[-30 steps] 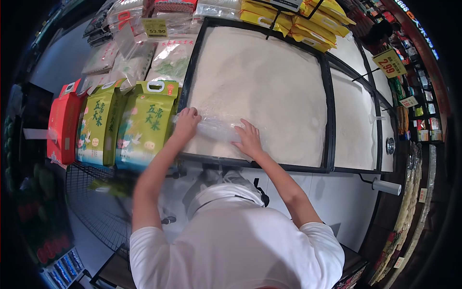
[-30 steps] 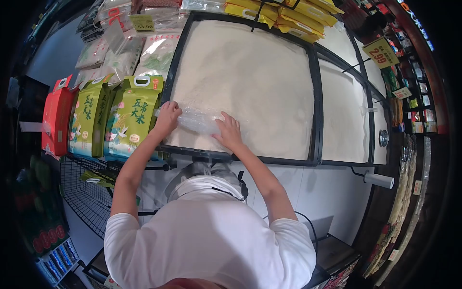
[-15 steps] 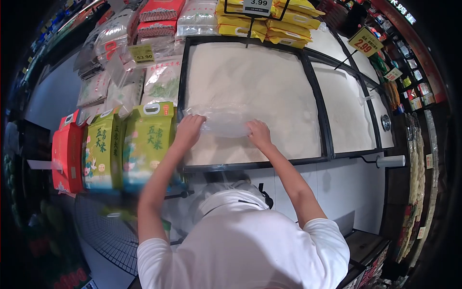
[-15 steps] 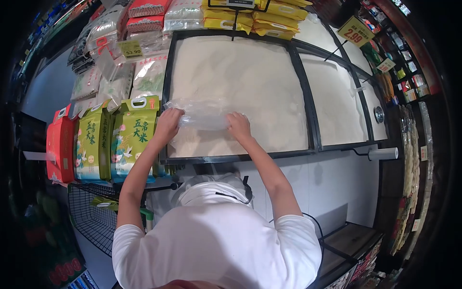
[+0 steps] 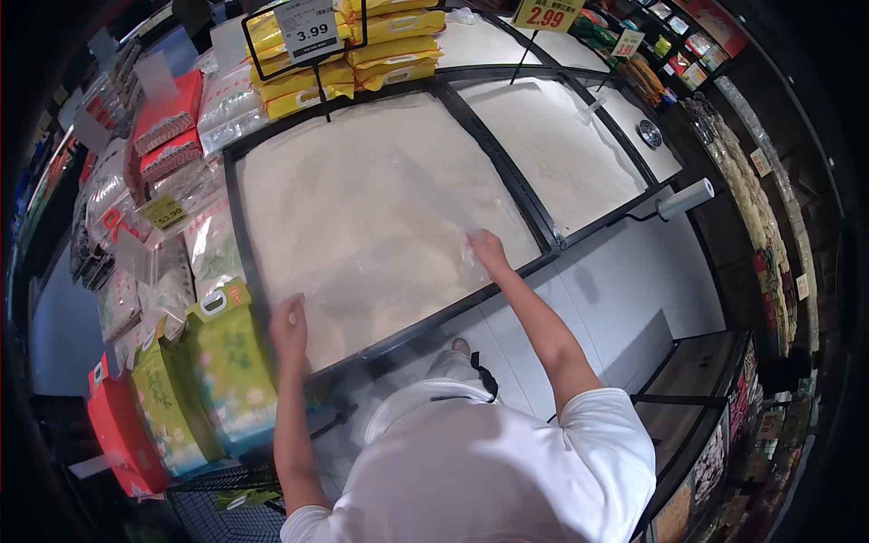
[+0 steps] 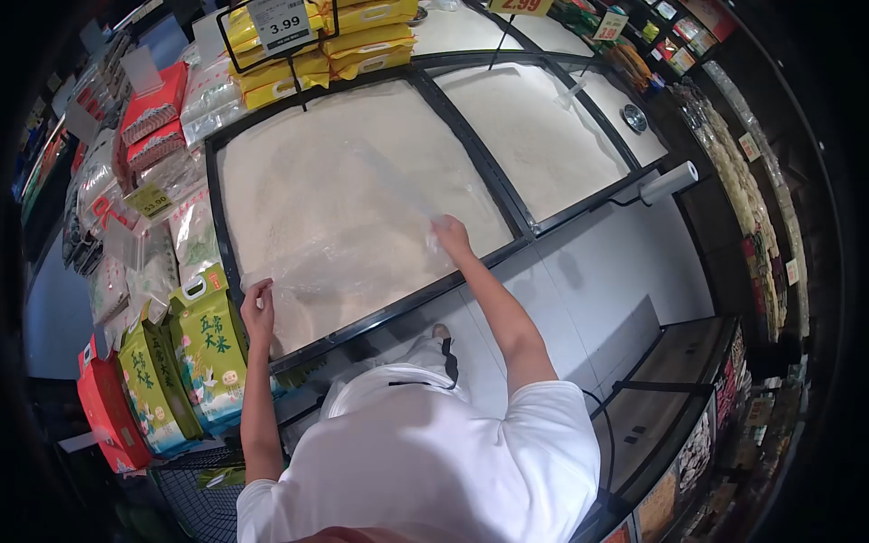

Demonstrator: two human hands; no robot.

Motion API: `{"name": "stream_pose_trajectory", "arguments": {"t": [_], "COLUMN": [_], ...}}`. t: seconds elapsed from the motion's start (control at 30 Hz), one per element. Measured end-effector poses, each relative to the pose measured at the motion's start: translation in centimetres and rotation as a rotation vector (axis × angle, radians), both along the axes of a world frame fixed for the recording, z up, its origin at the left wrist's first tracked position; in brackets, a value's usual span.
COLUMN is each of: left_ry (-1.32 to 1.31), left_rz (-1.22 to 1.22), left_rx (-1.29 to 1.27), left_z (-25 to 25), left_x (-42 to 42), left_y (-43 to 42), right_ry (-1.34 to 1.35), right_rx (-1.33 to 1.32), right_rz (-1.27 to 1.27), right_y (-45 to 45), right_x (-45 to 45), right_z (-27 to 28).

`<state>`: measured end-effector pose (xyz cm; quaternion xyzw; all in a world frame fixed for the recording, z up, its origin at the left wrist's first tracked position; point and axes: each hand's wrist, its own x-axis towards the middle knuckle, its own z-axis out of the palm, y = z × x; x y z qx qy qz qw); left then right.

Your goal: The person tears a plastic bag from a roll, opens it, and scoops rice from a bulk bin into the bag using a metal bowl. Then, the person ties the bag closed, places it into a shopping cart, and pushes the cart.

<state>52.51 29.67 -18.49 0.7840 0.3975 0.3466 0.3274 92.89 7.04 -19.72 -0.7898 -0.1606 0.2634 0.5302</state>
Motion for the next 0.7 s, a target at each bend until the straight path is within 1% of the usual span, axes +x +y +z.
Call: {"name": "stream_pose_trajectory", "arguments": {"t": [0.03,0.1,0.17,0.2,0.23,0.3,0.33,0.37,0.4,0.47,0.5,0.53,0.57,0.6,0.7], "left_ry": [-0.032,-0.115,-0.189,-0.185,-0.242,-0.339,-0.301,-0.180,-0.141,-0.060,0.018,0.096,0.177,0.304,0.679], "left_rz": [0.034,0.068,0.075,0.098,0.115,0.187,0.199,0.250,0.283,0.337,0.338,0.341,0.343,0.360,0.403], "left_rx": [-0.118,-0.164,-0.129,-0.185,-0.210,-0.277,-0.245,-0.159,-0.126,-0.036,0.020,0.075,0.130,0.158,0.231], "left_z": [1.3,0.9,-0.9,-0.8,-1.1,-1.6,-1.3,-1.0,-2.0,-4.1,-3.7,-3.4,-3.1,-2.9,-3.0], "left_x": [0.8,1.7,2.5,3.1,3.9,5.5,6.4,7.2,7.6,8.2,9.0,9.8,10.5,11.2,12.8], "left_y": [-0.6,-0.8,-0.7,-1.0,-1.3,-2.4,-3.1,-3.9,-4.2,-4.6,-5.4,-6.1,-6.7,-7.1,-8.6], "right_ry": [0.046,0.050,0.042,0.032,0.023,-0.123,-0.194,-0.265,-0.309,-0.460,-0.529,-0.525,-0.558,-0.589,-0.687], "right_rx": [0.010,0.095,0.162,0.185,0.207,0.112,0.056,0.001,-0.045,-0.198,-0.277,-0.271,-0.323,-0.379,-0.518], "right_rz": [-0.066,-0.180,-0.286,-0.337,-0.386,-0.436,-0.461,-0.483,-0.488,-0.505,-0.512,-0.485,-0.453,-0.419,-0.331], "right_y": [-1.0,-3.3,-5.6,-6.8,-8.2,-10.5,-11.5,-12.4,-13.4,-14.2,-14.7,-14.9,-14.8,-14.9,-15.7], "right_x": [1.3,4.2,7.7,9.6,12.0,17.2,19.7,22.5,25.7,29.7,31.5,33.7,35.4,36.4,37.5], "right_z": [0.0,-0.2,-0.2,0.0,-0.3,-1.1,-1.4,-1.7,-2.8,-1.6,-1.6,-1.5,-1.8,-1.1,-1.5]}}
